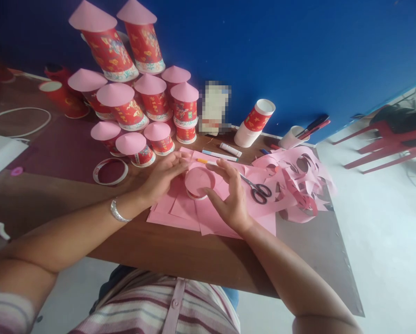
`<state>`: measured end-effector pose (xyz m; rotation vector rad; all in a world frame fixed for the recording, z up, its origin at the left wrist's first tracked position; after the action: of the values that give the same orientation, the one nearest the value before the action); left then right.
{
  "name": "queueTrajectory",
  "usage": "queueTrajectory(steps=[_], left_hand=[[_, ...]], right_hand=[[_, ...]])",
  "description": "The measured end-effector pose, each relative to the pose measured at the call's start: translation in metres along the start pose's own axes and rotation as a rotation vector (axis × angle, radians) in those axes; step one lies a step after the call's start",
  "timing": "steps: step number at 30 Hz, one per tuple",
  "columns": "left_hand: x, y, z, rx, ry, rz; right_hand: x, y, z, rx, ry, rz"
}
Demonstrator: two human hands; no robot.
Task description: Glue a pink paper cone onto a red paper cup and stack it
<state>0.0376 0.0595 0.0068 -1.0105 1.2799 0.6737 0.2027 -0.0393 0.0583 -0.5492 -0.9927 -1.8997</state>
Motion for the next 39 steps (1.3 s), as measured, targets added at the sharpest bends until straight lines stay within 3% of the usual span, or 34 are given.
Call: queueTrajectory(steps=[3,6,10,17,24,28,33,36,39], left_hand=[[-0.023,0.002,-0.007,-0.008,-0.257,0.161],[-0.045,-0.009,-0.021,0.091,-0.533,0.405],[-0.05,-0.022,-0.032,0.181,-0.706,0.701],[-0.049,-0.031,-0.037,0.187,-0.81,0.9],[-0.051,-0.033,-0.039,0.192,-0.845,0.97],[-0.05,-0.033,-0.039,0.189,-0.854,0.985],[-0.053,-0.031,-0.04,0.186,-0.883,0.986],[-0.053,-0.031,-0.04,0.191,-0.885,1.026],[-0.053,-0.031,-0.042,0.183,-0.892,1.069]], right_hand=[[-0.001,0.006,-0.004,-0.028,0.013,-0.03],[-0.002,0.011,-0.007,-0.06,0.014,-0.045],[-0.016,0.01,-0.008,-0.074,-0.099,0.053],[-0.046,-0.006,-0.006,-0.043,-0.433,0.293],[-0.045,-0.013,-0.007,-0.016,-0.51,0.324],[-0.046,-0.012,-0.007,0.001,-0.448,0.276],[-0.028,0.005,-0.004,-0.065,-0.189,0.166],[-0.011,0.007,-0.004,-0.025,-0.057,0.077],[-0.004,0.004,-0.005,0.026,-0.019,-0.034]])
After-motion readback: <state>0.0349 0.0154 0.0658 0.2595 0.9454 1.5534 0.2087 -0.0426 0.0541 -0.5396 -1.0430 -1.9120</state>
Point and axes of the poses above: each hand's wrist, its own z-axis towards the middle knuckle, its own y-axis out of the back of the hand, x = y × z, the point moved 8 cm from there along z, towards the middle knuckle, and after that the axes turned 1 degree about x, right-handed, at the moved point
